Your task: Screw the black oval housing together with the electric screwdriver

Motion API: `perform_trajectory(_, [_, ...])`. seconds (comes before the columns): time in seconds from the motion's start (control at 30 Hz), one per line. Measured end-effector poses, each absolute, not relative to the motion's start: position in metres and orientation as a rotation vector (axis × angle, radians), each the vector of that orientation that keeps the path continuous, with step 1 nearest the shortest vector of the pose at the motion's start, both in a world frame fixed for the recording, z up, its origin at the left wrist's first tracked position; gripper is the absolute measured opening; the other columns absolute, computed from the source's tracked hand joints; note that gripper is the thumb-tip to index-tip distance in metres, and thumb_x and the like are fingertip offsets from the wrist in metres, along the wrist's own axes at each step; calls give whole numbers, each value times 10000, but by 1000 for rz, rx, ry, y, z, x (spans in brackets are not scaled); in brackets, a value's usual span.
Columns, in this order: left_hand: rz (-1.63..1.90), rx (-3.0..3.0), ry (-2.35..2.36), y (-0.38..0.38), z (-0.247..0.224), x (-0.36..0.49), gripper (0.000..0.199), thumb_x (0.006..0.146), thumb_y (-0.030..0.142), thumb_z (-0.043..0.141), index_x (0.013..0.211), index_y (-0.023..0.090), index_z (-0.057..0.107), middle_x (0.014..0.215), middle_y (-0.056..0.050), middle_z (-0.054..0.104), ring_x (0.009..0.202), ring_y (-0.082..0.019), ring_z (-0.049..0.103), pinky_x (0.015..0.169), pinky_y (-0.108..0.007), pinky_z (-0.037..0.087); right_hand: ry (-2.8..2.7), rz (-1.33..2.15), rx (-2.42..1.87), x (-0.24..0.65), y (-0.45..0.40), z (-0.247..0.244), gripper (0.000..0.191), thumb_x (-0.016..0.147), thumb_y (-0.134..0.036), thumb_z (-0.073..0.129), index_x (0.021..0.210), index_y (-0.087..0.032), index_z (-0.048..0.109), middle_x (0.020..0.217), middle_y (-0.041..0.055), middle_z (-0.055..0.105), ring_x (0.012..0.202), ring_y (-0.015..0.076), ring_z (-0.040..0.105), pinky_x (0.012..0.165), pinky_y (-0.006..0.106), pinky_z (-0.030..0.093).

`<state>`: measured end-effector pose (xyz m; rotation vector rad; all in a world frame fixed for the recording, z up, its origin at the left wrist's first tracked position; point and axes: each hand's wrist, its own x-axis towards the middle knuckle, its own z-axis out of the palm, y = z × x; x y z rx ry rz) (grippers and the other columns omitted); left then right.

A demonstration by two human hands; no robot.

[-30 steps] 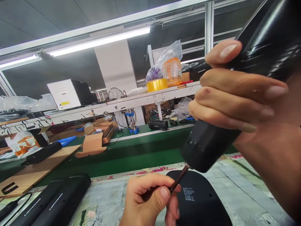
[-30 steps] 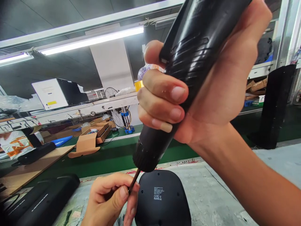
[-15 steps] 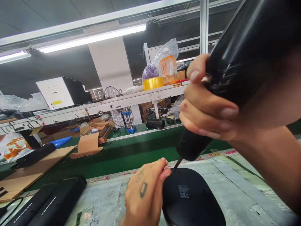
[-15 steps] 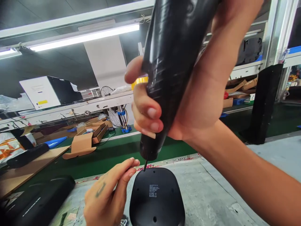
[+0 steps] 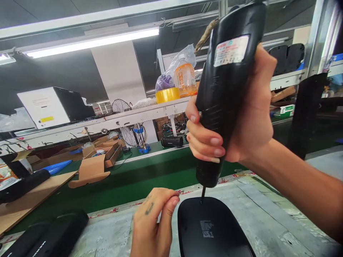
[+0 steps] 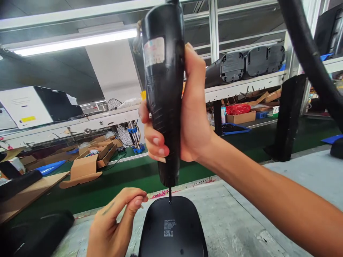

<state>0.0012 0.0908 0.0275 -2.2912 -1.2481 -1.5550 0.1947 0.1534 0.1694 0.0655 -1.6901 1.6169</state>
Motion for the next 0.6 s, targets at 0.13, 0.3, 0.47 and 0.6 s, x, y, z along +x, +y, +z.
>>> perform_trajectory(0.13, [-1466, -2409, -1004, 94, 31, -3, 127, 836, 166, 746, 876, 220, 638, 780, 33, 692, 797, -113, 620, 737, -211, 545, -1716, 1718, 162, 189, 162, 165, 1066, 689, -1000, -115, 641, -136, 508, 450, 1, 462, 346, 98, 431, 364, 219, 404])
perform_trajectory(0.3, [-1412, -2463, -1099, 99, 28, -5, 188, 922, 59, 571, 1021, 213, 618, 920, 28, 733, 908, -82, 647, 809, -153, 553, -1629, 1877, 87, 177, 173, 162, 1001, 790, -966, -16, 613, -130, 506, 432, -4, 446, 325, 84, 409, 357, 199, 391])
perform_trajectory(0.47, [-1385, -2450, -1006, 103, 31, -3, 136, 850, 173, 736, 900, 214, 616, 769, 56, 704, 787, -87, 617, 743, -183, 556, -1537, 1977, 0, 169, 176, 161, 985, 792, -985, 65, 589, -129, 508, 415, -7, 436, 301, 88, 402, 327, 192, 380])
perform_trajectory(0.6, [-1451, -2336, -1127, 99, 35, -1, 260, 842, 289, 755, 744, 204, 530, 665, 60, 627, 708, -87, 581, 632, -186, 520, -1437, 1850, -214, 162, 172, 162, 1010, 733, -1013, 19, 517, -140, 479, 377, 7, 399, 267, 103, 349, 278, 210, 322])
